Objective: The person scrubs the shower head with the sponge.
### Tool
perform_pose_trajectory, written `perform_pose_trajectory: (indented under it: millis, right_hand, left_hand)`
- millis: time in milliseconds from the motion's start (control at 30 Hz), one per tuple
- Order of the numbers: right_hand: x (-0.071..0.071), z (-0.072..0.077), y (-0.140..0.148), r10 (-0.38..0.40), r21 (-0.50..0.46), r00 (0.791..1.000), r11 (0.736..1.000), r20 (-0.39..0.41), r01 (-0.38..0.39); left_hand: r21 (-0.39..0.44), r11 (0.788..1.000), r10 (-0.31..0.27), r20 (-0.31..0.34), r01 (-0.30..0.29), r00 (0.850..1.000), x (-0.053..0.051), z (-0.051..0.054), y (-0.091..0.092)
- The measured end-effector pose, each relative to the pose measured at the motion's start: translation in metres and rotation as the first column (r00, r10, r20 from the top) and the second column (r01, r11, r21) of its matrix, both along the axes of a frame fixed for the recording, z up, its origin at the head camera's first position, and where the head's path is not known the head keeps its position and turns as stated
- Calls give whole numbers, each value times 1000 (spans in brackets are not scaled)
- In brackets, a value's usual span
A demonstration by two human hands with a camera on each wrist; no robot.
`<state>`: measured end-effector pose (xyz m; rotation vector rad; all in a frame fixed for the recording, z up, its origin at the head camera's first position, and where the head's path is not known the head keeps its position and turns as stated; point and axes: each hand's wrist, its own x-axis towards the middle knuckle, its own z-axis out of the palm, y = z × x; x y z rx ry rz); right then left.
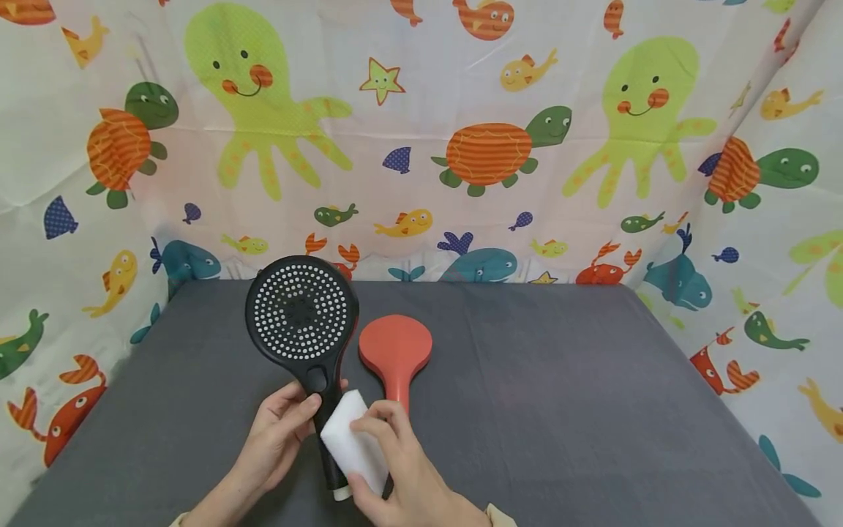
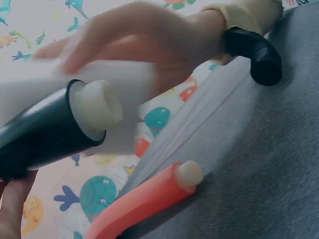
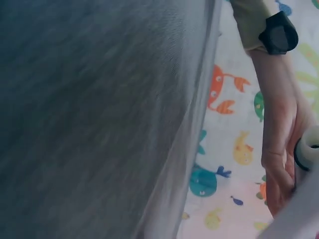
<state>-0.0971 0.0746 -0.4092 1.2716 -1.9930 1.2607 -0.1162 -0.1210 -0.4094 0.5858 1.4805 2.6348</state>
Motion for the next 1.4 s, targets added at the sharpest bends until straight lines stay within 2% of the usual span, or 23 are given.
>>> perform_pose_trajectory:
  millis: [100,233,300,367,467,600,667,733,867,967,1033,1133,1200,1233,1300,1400]
  right_hand:
    - [0,16,-10,-87,-118,993,988,81,97]
    - [-7,38,-18,-89,-296,980,945,177,140]
    - [-13,40,-19,-67,-354,979,926,190,132]
    - [-18,36,-17,-56,-368,979,921,194,126]
    - [-18,23,-12,-41,-307,973,945,226,111]
    - [-5,4,-3,-49,-112,958,990,282,83]
    - [3,-3,2,-55,-24,951,998,303,65]
    - [9,-8,6,-57,23,946,998,318,52]
    - [10,-11,6,-62,13,954,998,293,61]
    - [3,-5,-1,-62,-95,966,992,252,88]
    - [-4,2,-6,-52,-197,973,975,226,98]
    - [-15,17,-11,-46,-333,983,937,179,105]
    - [-21,27,-12,-54,-383,988,917,146,107]
    - [-23,33,-13,-69,-387,989,915,133,116]
    - [-26,35,-12,-95,-377,989,917,114,131]
    - [-26,28,-12,-131,-304,989,942,71,146]
  left_hand:
    - [-33,998,-45,-11,45,999,3,-2,4]
    - [-70,992,-105,-39,102,994,6,-5,7]
    - [-75,991,-118,-47,114,992,6,-6,7]
    - [-71,990,-125,-48,121,991,6,-6,7]
    - [-74,991,-115,-49,111,992,6,-5,6]
    - [-101,994,-48,-55,42,997,4,-3,3]
    - [-113,994,-8,-69,0,998,4,-1,2]
    - [-114,993,18,-86,-28,996,3,0,1]
    - [-101,993,56,-118,-68,991,3,-2,3]
    - [-106,991,64,-164,-82,984,2,-4,7]
    - [-112,990,57,-209,-82,976,3,-6,9]
    - [-111,992,36,-258,-66,966,3,-9,12]
    - [-109,993,21,-237,-48,971,4,-8,13]
    - [-103,994,11,-236,-37,972,4,-9,13]
    - [-93,996,-9,-232,-13,973,5,-8,13]
    - [-66,997,-45,-192,33,980,5,-8,12]
